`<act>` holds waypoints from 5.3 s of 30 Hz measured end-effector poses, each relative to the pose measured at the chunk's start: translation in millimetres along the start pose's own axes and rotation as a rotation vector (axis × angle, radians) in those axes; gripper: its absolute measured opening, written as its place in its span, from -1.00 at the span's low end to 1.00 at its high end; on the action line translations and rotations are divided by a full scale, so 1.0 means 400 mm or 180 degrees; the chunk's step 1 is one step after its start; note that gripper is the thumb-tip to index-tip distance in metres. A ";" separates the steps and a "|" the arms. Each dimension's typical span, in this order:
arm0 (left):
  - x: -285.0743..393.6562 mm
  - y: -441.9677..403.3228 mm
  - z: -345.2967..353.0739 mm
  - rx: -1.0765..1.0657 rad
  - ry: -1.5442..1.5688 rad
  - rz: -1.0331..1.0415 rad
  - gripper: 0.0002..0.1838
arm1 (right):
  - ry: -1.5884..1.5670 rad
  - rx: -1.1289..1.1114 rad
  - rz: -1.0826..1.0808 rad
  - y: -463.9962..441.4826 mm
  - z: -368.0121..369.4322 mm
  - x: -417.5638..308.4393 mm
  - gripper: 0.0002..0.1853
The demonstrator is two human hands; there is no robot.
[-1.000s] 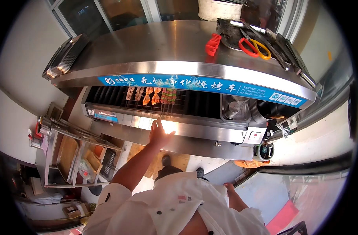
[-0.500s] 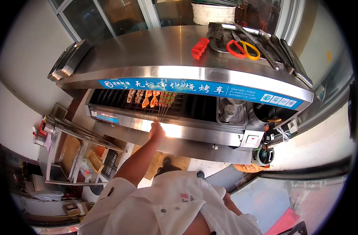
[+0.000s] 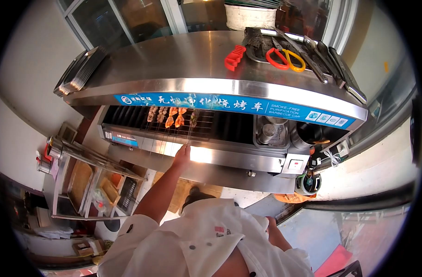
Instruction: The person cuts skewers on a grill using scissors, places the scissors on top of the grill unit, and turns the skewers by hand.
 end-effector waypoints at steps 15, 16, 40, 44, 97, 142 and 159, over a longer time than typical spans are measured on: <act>0.019 0.044 0.087 -0.2547 0.3954 -0.1927 -0.44 | -0.0226 0.0161 0.0432 0.039 0.029 0.129 -0.81; 0.017 0.045 0.089 -0.2665 0.4036 -0.2042 -0.45 | -0.0259 0.0162 0.0444 0.039 0.039 0.132 -0.81; -0.007 0.025 0.050 -0.1997 0.3321 -0.1849 -0.86 | -0.0831 0.0139 0.0398 0.052 0.310 0.156 -0.77; 0.004 0.033 0.046 -0.1875 0.3357 -0.1939 -0.85 | -0.0769 0.0145 0.0405 0.079 0.330 0.146 -0.76; -0.051 0.018 -0.009 -0.1735 0.2618 -0.1495 -0.78 | -0.1168 -0.1651 -0.0543 0.214 1.253 -0.760 -0.77; -0.182 0.191 -0.030 -0.1498 0.2954 -0.1988 -0.72 | 0.0197 -0.0144 -0.1574 0.223 1.043 -0.693 -0.64; -0.402 0.079 0.124 -0.1247 0.3893 -0.2273 -0.77 | 0.3075 0.0002 0.0784 0.331 0.240 0.038 -0.73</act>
Point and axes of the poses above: each hand's wrist, its own y-axis away from the middle knuckle, its own z-axis out of the palm, x = y × z, the point moved 8 cm from there along -y, towards the middle knuckle, and after that the axes turned 8 degrees about -z, right-handed, at the moved point
